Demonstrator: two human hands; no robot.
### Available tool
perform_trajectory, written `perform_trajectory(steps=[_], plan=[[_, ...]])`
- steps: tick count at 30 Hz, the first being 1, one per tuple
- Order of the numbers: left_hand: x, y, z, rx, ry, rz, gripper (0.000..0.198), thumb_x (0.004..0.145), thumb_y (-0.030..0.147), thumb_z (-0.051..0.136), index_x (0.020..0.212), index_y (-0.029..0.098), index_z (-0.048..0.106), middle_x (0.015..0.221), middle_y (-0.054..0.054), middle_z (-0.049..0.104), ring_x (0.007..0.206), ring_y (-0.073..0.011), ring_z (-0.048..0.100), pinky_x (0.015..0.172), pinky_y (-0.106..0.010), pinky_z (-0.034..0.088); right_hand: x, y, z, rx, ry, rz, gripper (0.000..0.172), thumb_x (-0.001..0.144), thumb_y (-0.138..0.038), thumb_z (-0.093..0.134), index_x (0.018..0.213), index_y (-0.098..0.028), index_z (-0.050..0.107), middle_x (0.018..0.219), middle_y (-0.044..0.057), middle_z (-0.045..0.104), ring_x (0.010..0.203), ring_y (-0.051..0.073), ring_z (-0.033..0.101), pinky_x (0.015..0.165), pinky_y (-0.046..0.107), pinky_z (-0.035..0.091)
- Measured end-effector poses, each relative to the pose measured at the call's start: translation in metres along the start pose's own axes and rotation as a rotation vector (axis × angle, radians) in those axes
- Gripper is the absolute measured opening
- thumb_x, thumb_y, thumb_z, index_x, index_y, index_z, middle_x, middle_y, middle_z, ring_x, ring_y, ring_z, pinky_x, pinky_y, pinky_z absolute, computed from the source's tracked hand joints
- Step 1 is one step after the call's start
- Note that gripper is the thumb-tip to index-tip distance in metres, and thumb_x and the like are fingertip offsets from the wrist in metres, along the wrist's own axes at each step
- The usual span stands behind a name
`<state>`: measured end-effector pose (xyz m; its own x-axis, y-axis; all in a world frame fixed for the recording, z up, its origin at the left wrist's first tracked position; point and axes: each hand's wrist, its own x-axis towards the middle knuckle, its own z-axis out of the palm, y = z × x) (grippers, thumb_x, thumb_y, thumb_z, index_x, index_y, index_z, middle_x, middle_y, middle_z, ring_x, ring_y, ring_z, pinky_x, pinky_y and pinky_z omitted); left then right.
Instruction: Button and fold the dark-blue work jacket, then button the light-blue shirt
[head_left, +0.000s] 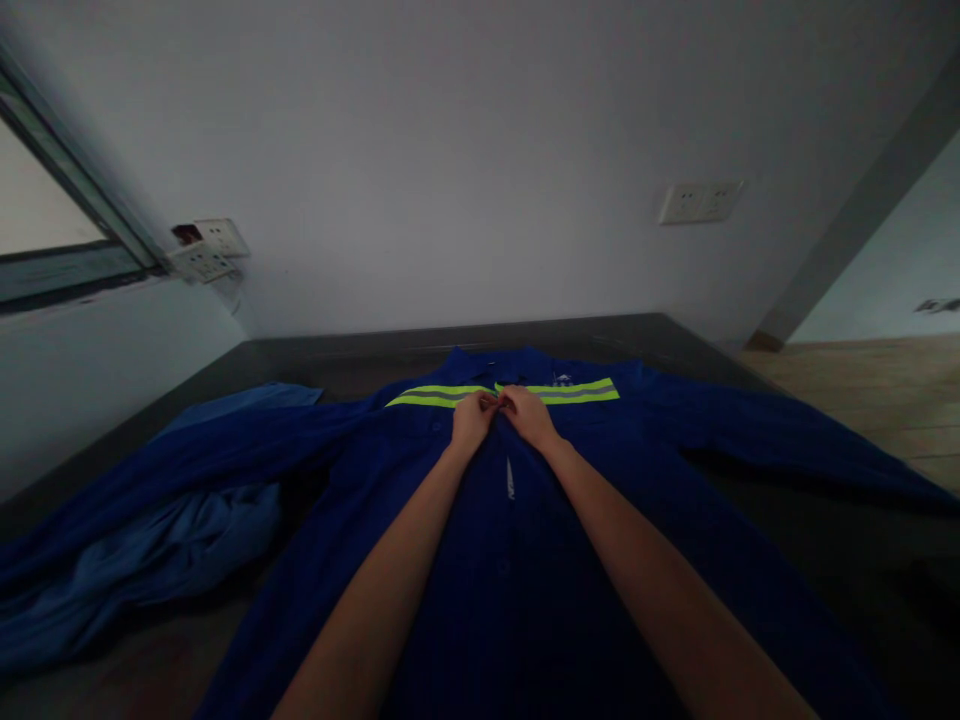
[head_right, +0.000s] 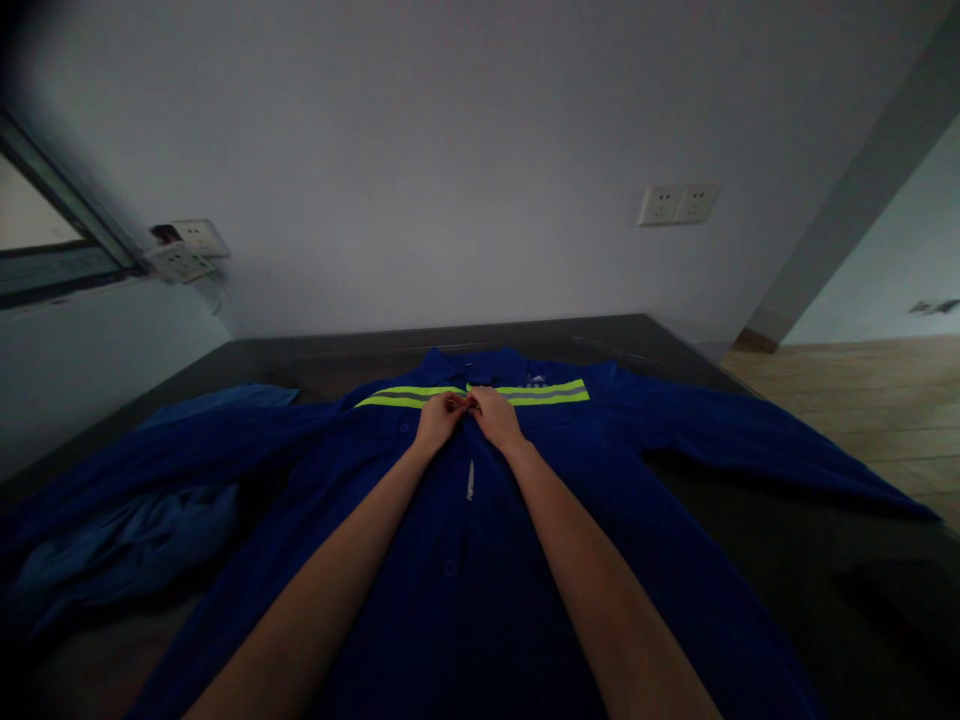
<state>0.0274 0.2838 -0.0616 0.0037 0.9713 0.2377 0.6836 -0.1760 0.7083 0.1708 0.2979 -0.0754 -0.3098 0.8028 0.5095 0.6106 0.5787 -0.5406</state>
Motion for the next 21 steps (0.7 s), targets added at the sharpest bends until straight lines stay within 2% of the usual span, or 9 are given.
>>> perform_trajectory(steps=[5,14,21], plan=[[0.002,0.0,-0.002,0.01,-0.051,0.021,0.021,0.072,0.005,0.061,0.089,0.016,0.066,0.075,-0.002,0.069,0.07,-0.014,0.064,0.065,-0.022,0.045,0.003,0.003,0.0,0.126,0.027,0.037,0.014,0.071,-0.005,0.054,0.07,-0.019,0.056,0.071,0.001,0.059,0.071,0.017,0.053,0.067,0.027,0.039],[-0.003,0.007,-0.003,0.078,-0.041,0.008,0.023,0.075,0.006,0.056,0.093,0.017,0.065,0.074,-0.002,0.068,0.071,-0.0152,0.063,0.066,-0.023,0.044,0.003,0.007,0.001,0.311,0.089,0.145,0.008,0.067,-0.014,0.06,0.065,-0.019,0.054,0.061,-0.003,0.059,0.058,0.014,0.056,0.058,0.024,0.042],[-0.006,0.016,-0.006,0.141,-0.03,-0.008,0.025,0.076,0.007,0.055,0.095,0.02,0.064,0.081,-0.005,0.069,0.078,-0.0186,0.063,0.073,-0.027,0.045,0.006,0.016,0.001,0.419,0.125,0.225,0.017,0.061,-0.026,0.067,0.057,-0.02,0.052,0.056,-0.002,0.059,0.055,0.014,0.055,0.055,0.024,0.043]])
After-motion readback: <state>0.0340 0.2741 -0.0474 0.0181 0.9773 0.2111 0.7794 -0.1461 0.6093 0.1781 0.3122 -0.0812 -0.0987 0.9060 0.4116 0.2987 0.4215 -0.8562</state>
